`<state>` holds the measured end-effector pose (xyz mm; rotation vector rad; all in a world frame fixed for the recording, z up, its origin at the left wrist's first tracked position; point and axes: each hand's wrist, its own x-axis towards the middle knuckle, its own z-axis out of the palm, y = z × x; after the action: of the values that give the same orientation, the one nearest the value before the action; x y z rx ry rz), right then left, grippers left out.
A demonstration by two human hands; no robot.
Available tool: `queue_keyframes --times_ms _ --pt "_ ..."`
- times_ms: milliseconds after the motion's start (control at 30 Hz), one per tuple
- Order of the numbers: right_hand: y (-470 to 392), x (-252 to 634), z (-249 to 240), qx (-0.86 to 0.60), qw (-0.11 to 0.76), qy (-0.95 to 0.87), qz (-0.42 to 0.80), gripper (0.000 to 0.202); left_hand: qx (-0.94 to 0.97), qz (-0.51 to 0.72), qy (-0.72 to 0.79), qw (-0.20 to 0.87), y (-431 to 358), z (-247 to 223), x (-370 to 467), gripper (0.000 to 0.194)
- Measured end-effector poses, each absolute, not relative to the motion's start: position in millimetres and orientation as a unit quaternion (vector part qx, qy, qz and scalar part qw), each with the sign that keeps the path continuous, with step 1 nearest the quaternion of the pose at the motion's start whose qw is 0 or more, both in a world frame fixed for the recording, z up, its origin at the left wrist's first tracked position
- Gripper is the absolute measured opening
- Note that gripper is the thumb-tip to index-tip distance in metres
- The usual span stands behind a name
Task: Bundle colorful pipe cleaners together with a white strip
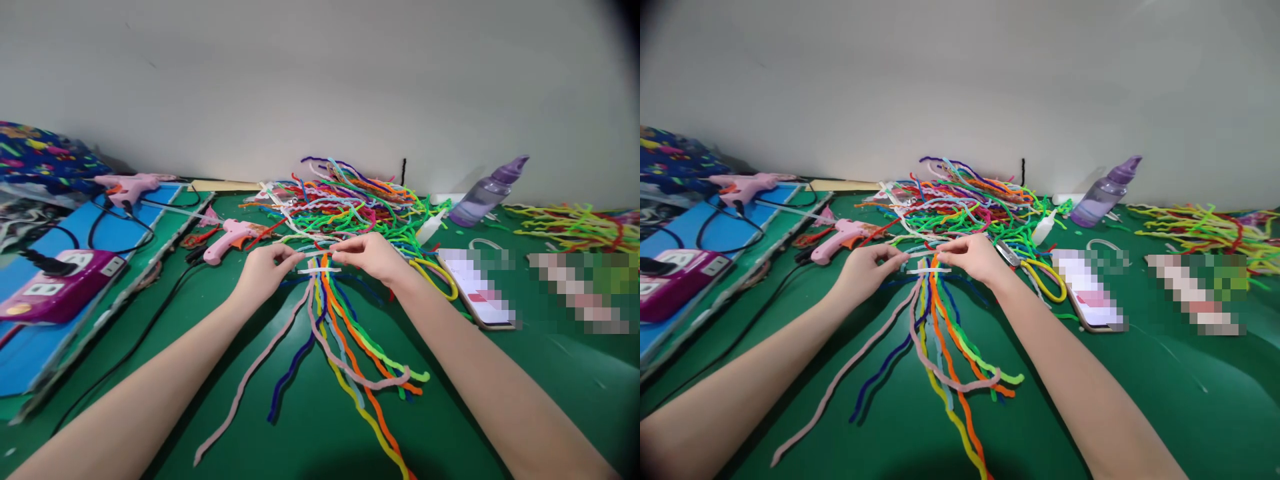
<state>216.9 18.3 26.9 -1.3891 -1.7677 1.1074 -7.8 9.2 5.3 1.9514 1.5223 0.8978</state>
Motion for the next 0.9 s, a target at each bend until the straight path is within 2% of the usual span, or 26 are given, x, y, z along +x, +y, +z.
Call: queue_keyframes --times_ms 67,133,233,333,700,900 --pt "20.6 218.5 24.8 -0.531 0.327 -0.655 0.427 0.035 0.710 0.325 0.573 0.247 10.0 4.3 -8.8 0.036" --pt "22.5 220.4 23.0 -0.536 0.323 -0.654 0.425 0.028 0.712 0.314 0.579 0.244 10.8 2.4 -9.5 0.038" --pt "24.2 222.1 20.0 -0.525 0.287 -0.693 0.402 0.015 0.732 0.286 0.579 0.218 12.0 -1.9 -9.4 0.037" --pt "25.8 221.3 14.0 -0.520 0.254 -0.733 0.357 0.011 0.759 0.260 0.571 0.174 12.9 -5.5 -8.3 0.035" --pt "28.9 214.3 -0.8 -0.584 0.258 -0.711 0.295 0.021 0.787 0.213 0.565 0.123 14.1 -9.7 -3.9 0.034" --pt "27.7 213.0 -3.0 -0.591 0.261 -0.711 0.277 0.022 0.781 0.214 0.571 0.136 13.7 -9.6 -3.2 0.035"
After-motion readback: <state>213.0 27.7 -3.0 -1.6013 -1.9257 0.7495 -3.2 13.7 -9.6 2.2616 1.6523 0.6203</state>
